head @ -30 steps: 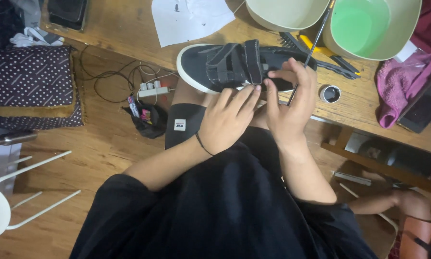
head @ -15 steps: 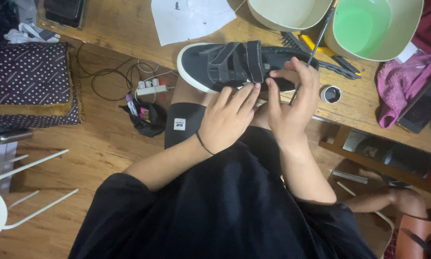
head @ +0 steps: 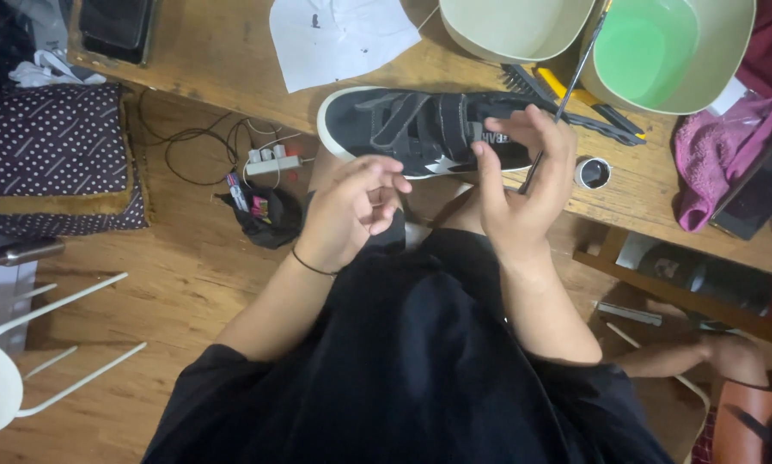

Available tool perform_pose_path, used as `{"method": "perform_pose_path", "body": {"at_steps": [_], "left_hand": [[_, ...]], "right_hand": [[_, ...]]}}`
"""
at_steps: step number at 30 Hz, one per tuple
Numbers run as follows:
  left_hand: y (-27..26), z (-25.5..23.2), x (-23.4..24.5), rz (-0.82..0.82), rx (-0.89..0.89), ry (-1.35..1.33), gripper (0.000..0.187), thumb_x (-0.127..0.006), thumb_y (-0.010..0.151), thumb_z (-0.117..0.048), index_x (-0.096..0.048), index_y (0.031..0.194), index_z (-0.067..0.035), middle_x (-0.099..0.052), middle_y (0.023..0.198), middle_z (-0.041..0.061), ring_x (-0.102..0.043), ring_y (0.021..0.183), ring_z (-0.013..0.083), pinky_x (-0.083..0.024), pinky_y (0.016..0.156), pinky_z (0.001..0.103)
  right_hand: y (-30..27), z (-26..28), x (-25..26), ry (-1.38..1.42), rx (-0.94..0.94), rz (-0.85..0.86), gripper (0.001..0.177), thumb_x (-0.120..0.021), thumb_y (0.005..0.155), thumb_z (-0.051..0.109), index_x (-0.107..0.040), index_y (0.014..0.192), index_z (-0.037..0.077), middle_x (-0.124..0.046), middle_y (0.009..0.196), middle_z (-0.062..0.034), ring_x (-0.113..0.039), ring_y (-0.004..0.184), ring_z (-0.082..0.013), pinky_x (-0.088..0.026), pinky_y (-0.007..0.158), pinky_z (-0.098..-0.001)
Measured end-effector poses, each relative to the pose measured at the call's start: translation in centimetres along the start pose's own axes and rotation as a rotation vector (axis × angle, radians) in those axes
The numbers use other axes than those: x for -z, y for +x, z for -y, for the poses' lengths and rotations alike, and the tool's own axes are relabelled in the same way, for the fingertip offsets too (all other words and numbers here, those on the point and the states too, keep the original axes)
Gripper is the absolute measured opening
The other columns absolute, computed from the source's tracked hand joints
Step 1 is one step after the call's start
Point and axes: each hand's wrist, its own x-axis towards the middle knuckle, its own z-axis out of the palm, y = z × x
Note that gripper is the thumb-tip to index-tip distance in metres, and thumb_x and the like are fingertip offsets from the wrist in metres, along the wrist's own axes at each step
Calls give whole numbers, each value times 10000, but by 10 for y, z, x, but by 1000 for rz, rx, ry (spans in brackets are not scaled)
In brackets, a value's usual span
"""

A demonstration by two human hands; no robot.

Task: Using a fine-tipped paintbrush to apply paint to the edges of the straps on a black shoe.

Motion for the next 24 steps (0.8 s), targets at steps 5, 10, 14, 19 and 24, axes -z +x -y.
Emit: {"method": "perform_pose_path", "body": {"at_steps": [5,10,14,19,24], "left_hand": [[12,-6,9,50,188,-271,271,-637,1122,-302,-713,1278,-94,-778,1129,146,-636,840,175,-444,604,253],[16,-8,9,63,259,-323,295,-625,1122,-313,-718,1282,-83,-752,1107,126,-582,877,181,-458,663,292],[16,-17,4,104,297,-359,416,-638,1125,-381,-761,1348,-53,-789,1150,139,-606,897,183,-474,692,298],[22,-8,1,242,314,-461,346,-609,1179,-418,-765,1217,-111,-855,1238,198,-696,970,218,-526,744,320],[26,3,3,337,303,-594,361,-558,1225,-432,-771,1193,-142,-877,1317,192,-780,1105,268,-555,823,346]], "right_hand": [[6,4,-10,171,-65,-17,581,-836,1113,-114,-520,1601,-111,-574,1347,-237,-829,1157,-443,-663,1093,-590],[11,10,-12,253,-141,-17,598,-826,1104,-142,-519,1615,-94,-579,1360,-206,-813,1133,-360,-670,1101,-543],[13,9,-12,280,-170,-6,605,-830,1098,-156,-515,1610,-96,-570,1355,-196,-802,1127,-341,-679,1101,-531],[12,8,-9,273,-174,12,638,-820,1093,-193,-491,1629,-87,-562,1382,-215,-807,1112,-367,-688,1107,-559],[4,10,3,229,-152,17,613,-804,1121,-132,-480,1640,-90,-592,1418,-248,-813,1134,-390,-667,1126,-581]]}}
